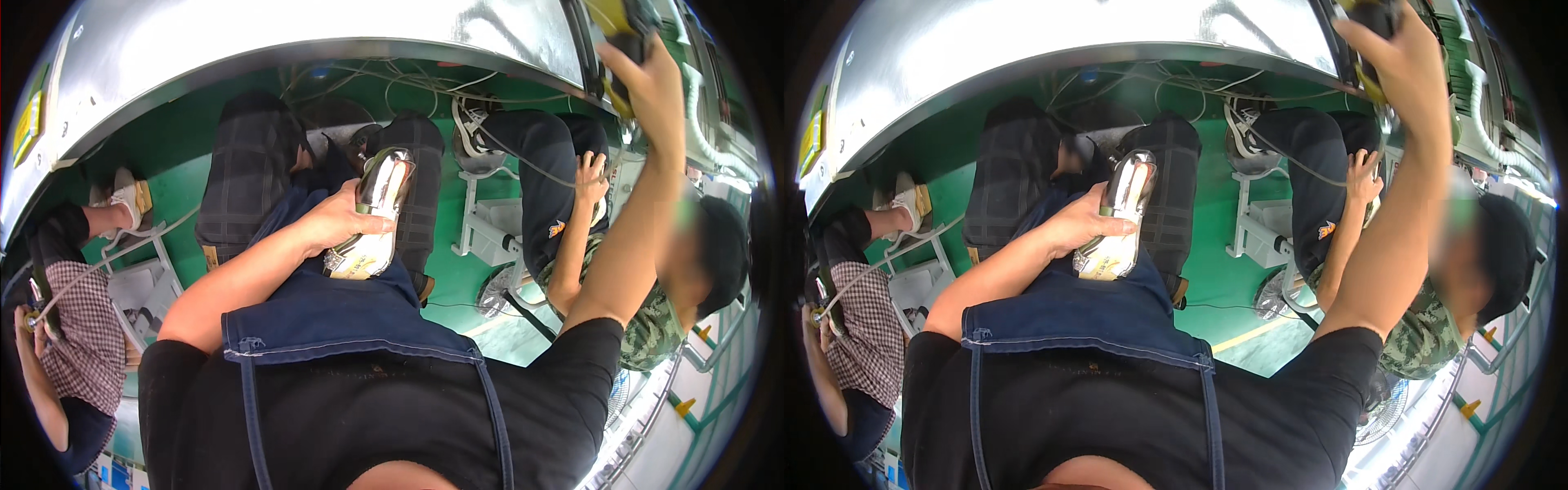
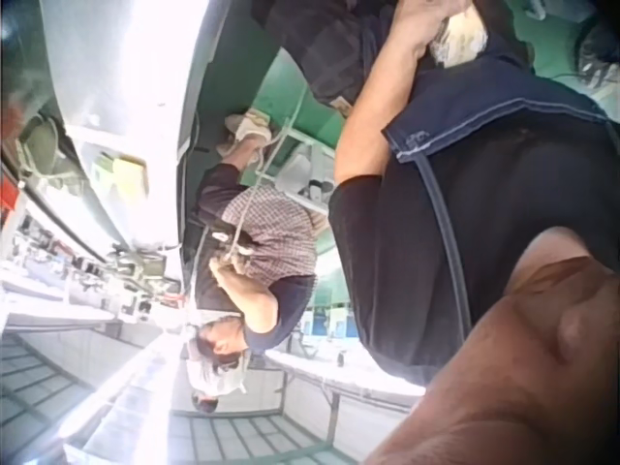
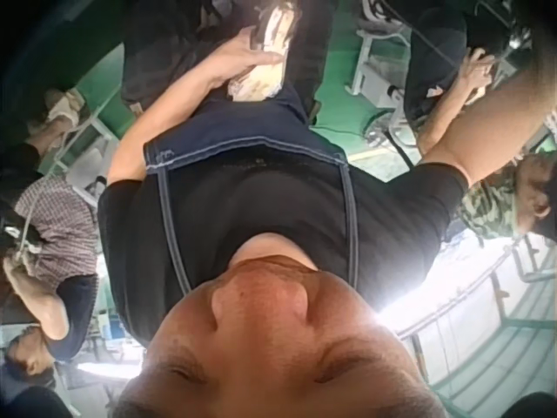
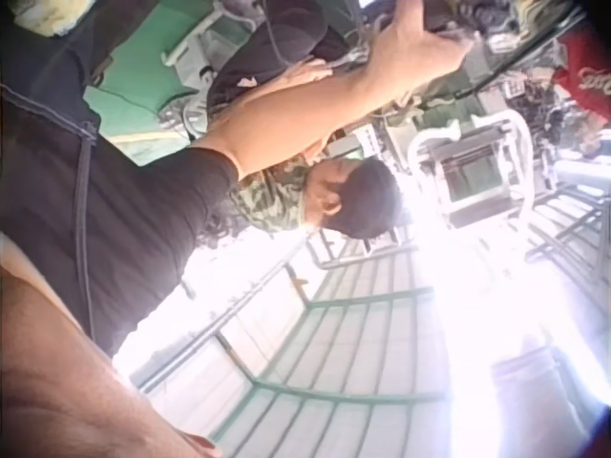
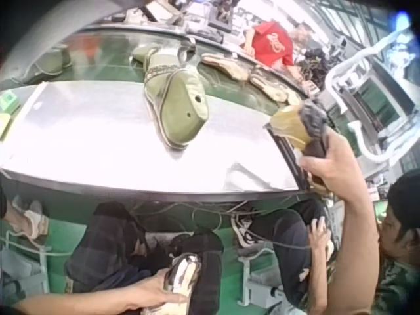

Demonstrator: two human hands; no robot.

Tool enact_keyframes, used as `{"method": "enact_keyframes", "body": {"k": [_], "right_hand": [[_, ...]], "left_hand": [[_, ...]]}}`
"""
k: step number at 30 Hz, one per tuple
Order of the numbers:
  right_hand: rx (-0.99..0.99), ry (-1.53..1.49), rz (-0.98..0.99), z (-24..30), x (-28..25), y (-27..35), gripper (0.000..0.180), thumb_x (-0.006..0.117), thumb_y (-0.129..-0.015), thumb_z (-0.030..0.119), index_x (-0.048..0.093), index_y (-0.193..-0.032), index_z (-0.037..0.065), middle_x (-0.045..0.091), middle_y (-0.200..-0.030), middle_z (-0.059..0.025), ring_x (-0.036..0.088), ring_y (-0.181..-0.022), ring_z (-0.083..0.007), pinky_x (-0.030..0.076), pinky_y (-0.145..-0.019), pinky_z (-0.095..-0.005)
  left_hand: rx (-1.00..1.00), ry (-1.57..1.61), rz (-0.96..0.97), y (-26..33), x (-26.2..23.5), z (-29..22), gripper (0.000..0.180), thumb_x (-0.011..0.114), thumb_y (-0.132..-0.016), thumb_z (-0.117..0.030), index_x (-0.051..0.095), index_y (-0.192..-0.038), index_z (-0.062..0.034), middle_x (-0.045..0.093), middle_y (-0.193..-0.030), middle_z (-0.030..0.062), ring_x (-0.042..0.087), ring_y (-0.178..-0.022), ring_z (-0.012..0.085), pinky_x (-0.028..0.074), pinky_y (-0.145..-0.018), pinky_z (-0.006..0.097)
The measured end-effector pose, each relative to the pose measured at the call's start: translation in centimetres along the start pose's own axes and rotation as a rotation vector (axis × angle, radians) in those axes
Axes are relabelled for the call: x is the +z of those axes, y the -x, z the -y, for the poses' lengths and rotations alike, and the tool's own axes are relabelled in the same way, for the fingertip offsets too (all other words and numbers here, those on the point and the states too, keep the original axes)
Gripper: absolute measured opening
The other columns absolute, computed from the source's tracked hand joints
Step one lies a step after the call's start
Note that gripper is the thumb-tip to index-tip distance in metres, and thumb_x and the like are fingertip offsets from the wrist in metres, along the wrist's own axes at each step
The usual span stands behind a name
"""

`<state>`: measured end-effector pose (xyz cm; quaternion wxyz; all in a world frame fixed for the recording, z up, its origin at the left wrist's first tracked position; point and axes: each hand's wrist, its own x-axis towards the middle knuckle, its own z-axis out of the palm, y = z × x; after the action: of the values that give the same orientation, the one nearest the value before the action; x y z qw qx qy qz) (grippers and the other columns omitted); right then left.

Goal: The person assembles green slip-on shoes on a factory line. They use a metal scraper to smooth the sole edges and a yellow pneumatic tool to secure the sole to the shoe upper. The person handles the shoes one at a time, inspecting the fit and placing finished units onto a conveyor belt.

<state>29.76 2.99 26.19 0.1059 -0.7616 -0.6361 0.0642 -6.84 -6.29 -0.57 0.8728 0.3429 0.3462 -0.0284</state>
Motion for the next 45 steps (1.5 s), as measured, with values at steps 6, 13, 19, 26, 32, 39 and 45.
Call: {"method": "enact_keyframes", "body": {"k": [6, 13, 19, 26, 32, 39, 45], "right_hand": [[-0.173, 0.475, -0.355, -0.4, 9.5, -5.8, 0.040, 0.081, -0.084, 0.022, 0.063, -0.111, 0.000, 0.066, -0.102, -0.0221, 0.066, -0.097, -0.0384, 0.053, -0.084, -0.0465], [-0.467, 0.428, -0.481, 2.6, 13.3, -6.1, 0.025, 0.077, -0.087, 0.020, 0.063, -0.103, 0.005, 0.063, -0.105, -0.0174, 0.061, -0.104, -0.0379, 0.052, -0.088, -0.0464], [-0.413, 0.234, -0.386, 2.7, 14.8, -5.4, 0.029, 0.071, -0.093, 0.022, 0.067, -0.115, 0.004, 0.065, -0.107, -0.0179, 0.061, -0.107, -0.0378, 0.049, -0.095, -0.0472], [-0.414, 0.040, -0.367, 4.9, 12.7, 3.2, 0.036, 0.071, -0.090, 0.014, 0.065, -0.123, 0.002, 0.066, -0.117, -0.0210, 0.061, -0.116, -0.0395, 0.048, -0.100, -0.0449], [0.040, -0.676, -0.087, 7.9, 13.9, 13.5, 0.026, 0.070, -0.098, 0.011, 0.071, -0.121, -0.002, 0.076, -0.111, -0.0146, 0.074, -0.100, -0.0201, 0.058, -0.088, -0.0327], [-0.042, -1.139, -0.049, 11.6, 16.2, 21.7, 0.022, 0.074, -0.094, 0.004, 0.073, -0.115, -0.001, 0.073, -0.110, -0.0115, 0.072, -0.103, -0.0215, 0.057, -0.087, -0.0323], [-0.325, -1.040, -0.170, 13.7, 16.6, 22.8, 0.027, 0.086, -0.080, 0.002, 0.074, -0.104, 0.004, 0.071, -0.107, -0.0096, 0.071, -0.095, -0.0225, 0.058, -0.083, -0.0334]], "left_hand": [[-0.014, 0.043, -0.029, 0.1, 1.1, -1.4, 0.071, 0.091, -0.080, -0.024, 0.052, -0.133, 0.0044, 0.068, -0.115, 0.0137, 0.069, -0.104, 0.0210, 0.055, -0.094, 0.037], [-0.036, 0.066, 0.061, -0.5, 0.5, -1.4, 0.078, 0.093, -0.079, -0.025, 0.047, -0.135, 0.0046, 0.066, -0.116, 0.0160, 0.069, -0.104, 0.0231, 0.057, -0.092, 0.039], [0.014, 0.124, 0.008, -0.3, 1.2, -0.8, 0.041, 0.085, -0.085, -0.016, 0.067, -0.115, 0.0047, 0.073, -0.097, 0.0130, 0.072, -0.084, 0.0212, 0.058, -0.080, 0.038], [0.017, 0.174, 0.053, -0.5, 1.2, -0.2, 0.039, 0.082, -0.086, -0.013, 0.066, -0.116, 0.0066, 0.073, -0.099, 0.0138, 0.073, -0.088, 0.0218, 0.058, -0.083, 0.038], [0.317, -0.052, -0.062, 2.4, 2.9, -2.0, 0.090, 0.089, -0.076, -0.019, 0.040, -0.149, 0.0034, 0.061, -0.129, 0.0135, 0.059, -0.121, 0.0207, 0.046, -0.108, 0.037], [0.696, -0.477, -0.231, 5.9, 1.7, -5.1, 0.120, 0.093, -0.062, -0.011, 0.024, -0.160, -0.0071, 0.055, -0.140, 0.0126, 0.058, -0.124, 0.0232, 0.048, -0.107, 0.037], [0.994, -0.715, -0.291, 5.7, -0.1, -4.6, 0.111, 0.095, -0.071, -0.008, 0.027, -0.159, -0.0108, 0.052, -0.146, 0.0133, 0.061, -0.122, 0.0235, 0.053, -0.104, 0.040]]}}
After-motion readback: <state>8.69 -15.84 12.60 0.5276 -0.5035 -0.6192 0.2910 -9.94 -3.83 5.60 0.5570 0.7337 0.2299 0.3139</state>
